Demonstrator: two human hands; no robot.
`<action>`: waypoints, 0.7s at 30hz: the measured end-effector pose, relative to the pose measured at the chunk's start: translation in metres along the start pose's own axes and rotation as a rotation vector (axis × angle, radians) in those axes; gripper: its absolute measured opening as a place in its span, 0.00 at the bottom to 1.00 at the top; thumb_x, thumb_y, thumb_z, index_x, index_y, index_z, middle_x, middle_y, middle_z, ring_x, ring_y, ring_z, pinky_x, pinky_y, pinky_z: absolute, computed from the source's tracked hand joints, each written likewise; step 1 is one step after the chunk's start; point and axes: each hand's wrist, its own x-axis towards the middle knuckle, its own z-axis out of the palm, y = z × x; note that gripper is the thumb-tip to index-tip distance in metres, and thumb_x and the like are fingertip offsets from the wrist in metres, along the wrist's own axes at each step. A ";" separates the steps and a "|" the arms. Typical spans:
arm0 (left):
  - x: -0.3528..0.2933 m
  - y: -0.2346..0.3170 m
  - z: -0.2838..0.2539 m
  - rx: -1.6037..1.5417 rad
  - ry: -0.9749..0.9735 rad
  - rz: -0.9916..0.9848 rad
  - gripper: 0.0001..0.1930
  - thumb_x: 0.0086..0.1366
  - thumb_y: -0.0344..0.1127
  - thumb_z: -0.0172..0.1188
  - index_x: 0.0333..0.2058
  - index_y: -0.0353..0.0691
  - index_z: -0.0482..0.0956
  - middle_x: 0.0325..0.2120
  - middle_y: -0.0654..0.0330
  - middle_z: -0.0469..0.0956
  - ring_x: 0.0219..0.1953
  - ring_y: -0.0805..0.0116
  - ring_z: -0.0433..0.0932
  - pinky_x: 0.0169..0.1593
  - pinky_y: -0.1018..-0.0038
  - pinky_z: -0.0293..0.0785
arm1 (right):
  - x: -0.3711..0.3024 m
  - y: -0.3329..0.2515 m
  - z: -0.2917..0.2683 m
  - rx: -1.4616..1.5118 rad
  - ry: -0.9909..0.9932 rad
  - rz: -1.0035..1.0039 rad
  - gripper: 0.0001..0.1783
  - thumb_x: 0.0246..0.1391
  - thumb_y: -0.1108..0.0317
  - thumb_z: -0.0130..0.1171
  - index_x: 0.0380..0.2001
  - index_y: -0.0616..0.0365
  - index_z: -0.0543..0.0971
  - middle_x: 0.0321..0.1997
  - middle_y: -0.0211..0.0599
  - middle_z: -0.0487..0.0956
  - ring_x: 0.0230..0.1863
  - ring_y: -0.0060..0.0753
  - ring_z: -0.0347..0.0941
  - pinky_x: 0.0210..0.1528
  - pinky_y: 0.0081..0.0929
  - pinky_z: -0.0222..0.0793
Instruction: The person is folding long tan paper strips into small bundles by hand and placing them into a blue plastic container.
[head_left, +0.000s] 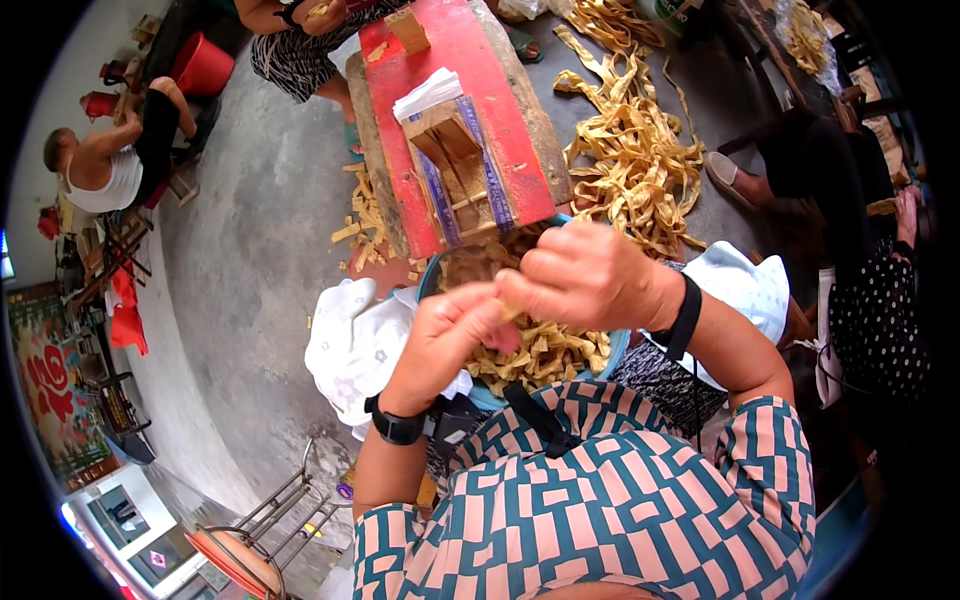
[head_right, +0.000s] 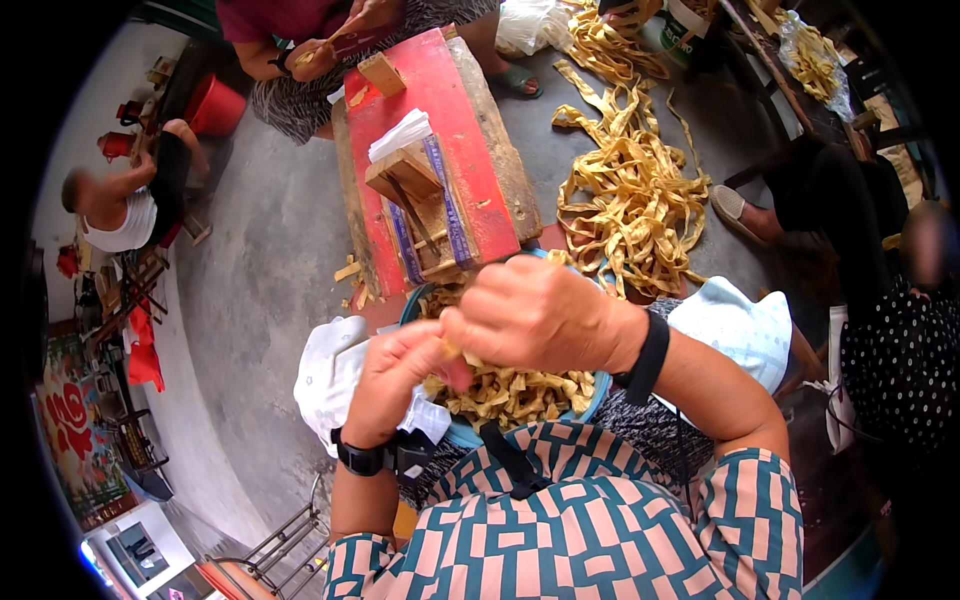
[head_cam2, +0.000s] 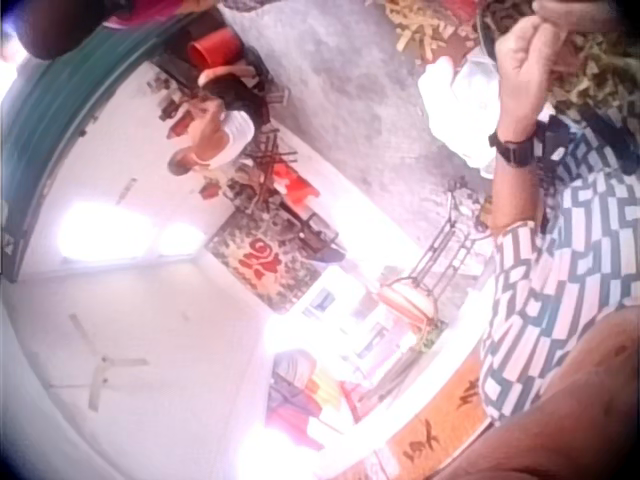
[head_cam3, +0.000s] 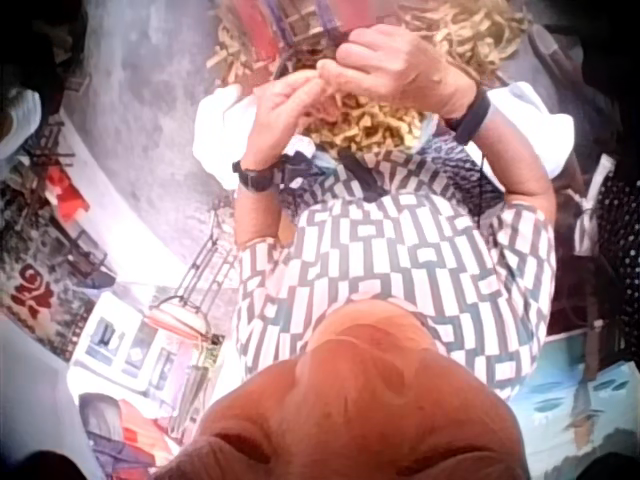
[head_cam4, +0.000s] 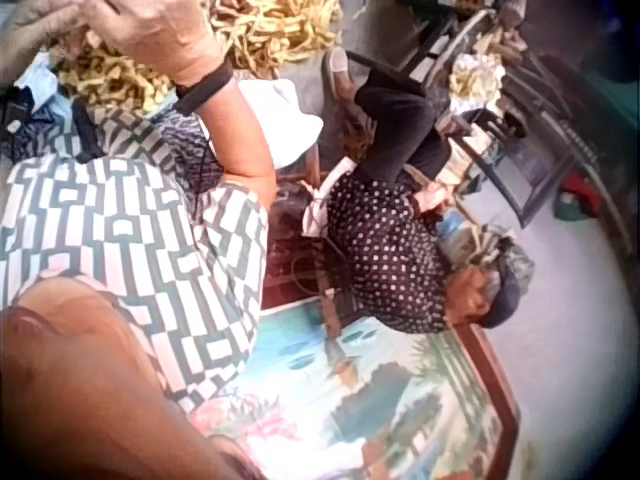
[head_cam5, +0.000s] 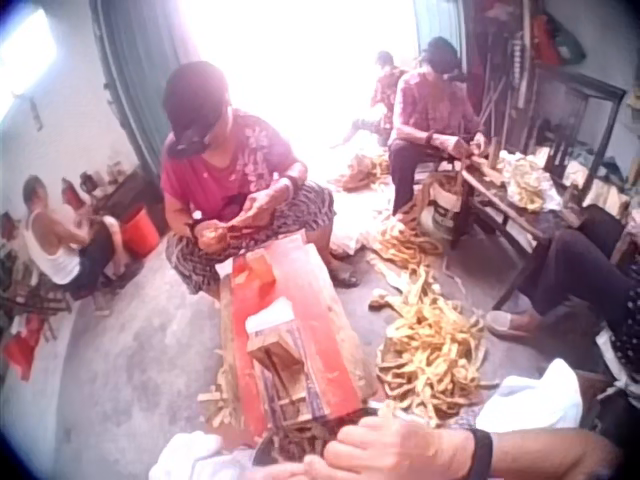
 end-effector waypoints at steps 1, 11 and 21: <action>-0.003 -0.005 0.001 -0.002 -0.085 -0.031 0.15 0.76 0.40 0.55 0.42 0.31 0.81 0.27 0.62 0.81 0.28 0.74 0.79 0.37 0.78 0.75 | 0.002 -0.008 0.000 0.026 0.008 -0.021 0.15 0.51 0.64 0.62 0.42 0.59 0.78 0.28 0.26 0.73 0.31 0.27 0.74 0.30 0.25 0.68; -0.041 0.002 0.011 -0.475 -0.231 0.574 0.08 0.68 0.31 0.62 0.35 0.30 0.83 0.38 0.48 0.83 0.37 0.56 0.83 0.39 0.63 0.80 | -0.023 -0.015 -0.016 0.444 0.144 0.324 0.13 0.52 0.76 0.62 0.42 0.61 0.79 0.33 0.40 0.80 0.34 0.42 0.81 0.34 0.36 0.78; -0.037 0.000 0.057 1.391 0.191 0.899 0.07 0.53 0.32 0.66 0.31 0.42 0.80 0.39 0.62 0.78 0.42 0.65 0.79 0.38 0.69 0.73 | -0.037 -0.056 -0.024 1.470 -0.318 0.840 0.19 0.73 0.56 0.53 0.39 0.62 0.81 0.25 0.28 0.81 0.25 0.16 0.76 0.26 0.18 0.70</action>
